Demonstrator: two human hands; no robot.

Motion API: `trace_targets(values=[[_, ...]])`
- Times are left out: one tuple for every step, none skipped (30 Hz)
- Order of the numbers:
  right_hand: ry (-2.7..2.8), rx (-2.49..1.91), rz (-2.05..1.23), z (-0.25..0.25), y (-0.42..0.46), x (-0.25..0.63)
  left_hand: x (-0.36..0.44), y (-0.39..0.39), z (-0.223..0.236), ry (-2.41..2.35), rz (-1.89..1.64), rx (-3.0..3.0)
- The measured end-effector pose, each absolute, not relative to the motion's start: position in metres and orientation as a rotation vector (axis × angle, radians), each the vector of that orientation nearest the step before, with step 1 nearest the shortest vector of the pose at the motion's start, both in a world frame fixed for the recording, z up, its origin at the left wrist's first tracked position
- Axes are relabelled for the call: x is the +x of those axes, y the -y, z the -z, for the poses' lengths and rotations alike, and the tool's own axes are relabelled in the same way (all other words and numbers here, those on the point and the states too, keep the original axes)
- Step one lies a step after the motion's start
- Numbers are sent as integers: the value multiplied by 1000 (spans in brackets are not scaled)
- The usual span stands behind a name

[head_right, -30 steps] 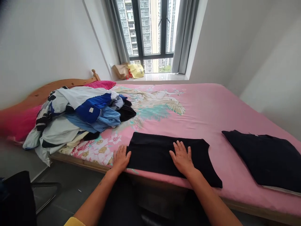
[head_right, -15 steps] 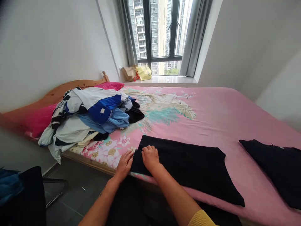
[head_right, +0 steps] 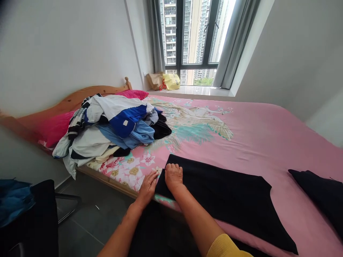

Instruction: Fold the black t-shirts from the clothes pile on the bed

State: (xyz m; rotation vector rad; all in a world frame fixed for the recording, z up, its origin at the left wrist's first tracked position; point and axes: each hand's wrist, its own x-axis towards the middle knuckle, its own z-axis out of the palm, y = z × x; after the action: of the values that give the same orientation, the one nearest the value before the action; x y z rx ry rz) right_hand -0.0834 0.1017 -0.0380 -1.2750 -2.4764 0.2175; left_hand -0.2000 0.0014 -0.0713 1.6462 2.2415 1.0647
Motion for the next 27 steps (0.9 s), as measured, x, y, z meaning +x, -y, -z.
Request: trace_targets(values=[[2465, -1280, -237, 39, -101, -84, -200, -1, 71, -2242, -1060, 1655], [2439, -1279, -259, 39, -100, -83, -200, -1, 71, -2244, -1055, 1661], [2395, -1271, -279, 38, -98, -82, -200, -1, 71, -2248, -1047, 1664], [2340, -1257, -294, 37, -95, -80, -199, 0, 71, -2252, -1037, 1664], [2284, -1236, -306, 36, -92, -77, -199, 0, 70, -2255, -1027, 1662], [2238, -1207, -316, 35, -88, -73, -198, 0, 69, -2255, -1019, 1661], [2207, -1174, -325, 33, -84, -67, -198, 0, 68, -2253, -1015, 1663], [2190, -1139, -332, 32, -81, -60, -198, 0, 67, -2249, -1014, 1664], [2179, -1117, -333, 30, -78, -50, -198, 0, 65, -2244, -1015, 1665], [2168, -1115, -327, 30, -77, -39, -198, -1, 63, -2240, -1015, 1660], [2153, -1136, -312, 29, -76, -26, -198, -1, 61, -2236, -1012, 1649], [2135, -1178, -287, 29, -76, -12, -198, -2, 59, -2236, -1008, 1634], [2121, -1232, -255, 29, -78, 4, -197, -2, 56, -2240, -1007, 1622], [2122, -1287, -221, 28, -80, 19, -196, -4, 53, -2245, -1006, 1625], [2140, -1338, -185, 28, -82, 35, -194, -5, 50, -2248, -1006, 1649], [2174, -1382, -150, 27, -85, 50, -192, -7, 47, -2249, -996, 1694], [2219, -1422, -115, 26, -88, 62, -189, -9, 45, -2248, -972, 1755], [2270, -1458, -81, 26, -91, 73, -185, -11, 43, -2240, -932, 1824], [2319, -1489, -48, 25, -93, 82, -181, -14, 41, -2227, -879, 1890], [2362, -1514, -16, 25, -97, 89, -177, -16, 41, -2216, -820, 1944], [2395, -1534, 13, 24, -100, 94, -174, -18, 41, -2209, -763, 1981], [2418, -1550, 37, 24, -103, 98, -172, -20, 42, -2205, -713, 2006], [2433, -1562, 54, 24, -107, 100, -170, -21, 44, -2206, -673, 2019], [2439, -1573, 65, 24, -110, 102, -169, -22, 46, -2211, -637, 2023], [2438, -1584, 67, 24, -112, 104, -169, -23, 47, -2216, -606, 2023], [2431, -1597, 63, 24, -114, 104, -170, -23, 48, -2219, -581, 2024], [2421, -1609, 57, 25, -116, 105, -171, -23, 49, -2218, -559, 2030]])
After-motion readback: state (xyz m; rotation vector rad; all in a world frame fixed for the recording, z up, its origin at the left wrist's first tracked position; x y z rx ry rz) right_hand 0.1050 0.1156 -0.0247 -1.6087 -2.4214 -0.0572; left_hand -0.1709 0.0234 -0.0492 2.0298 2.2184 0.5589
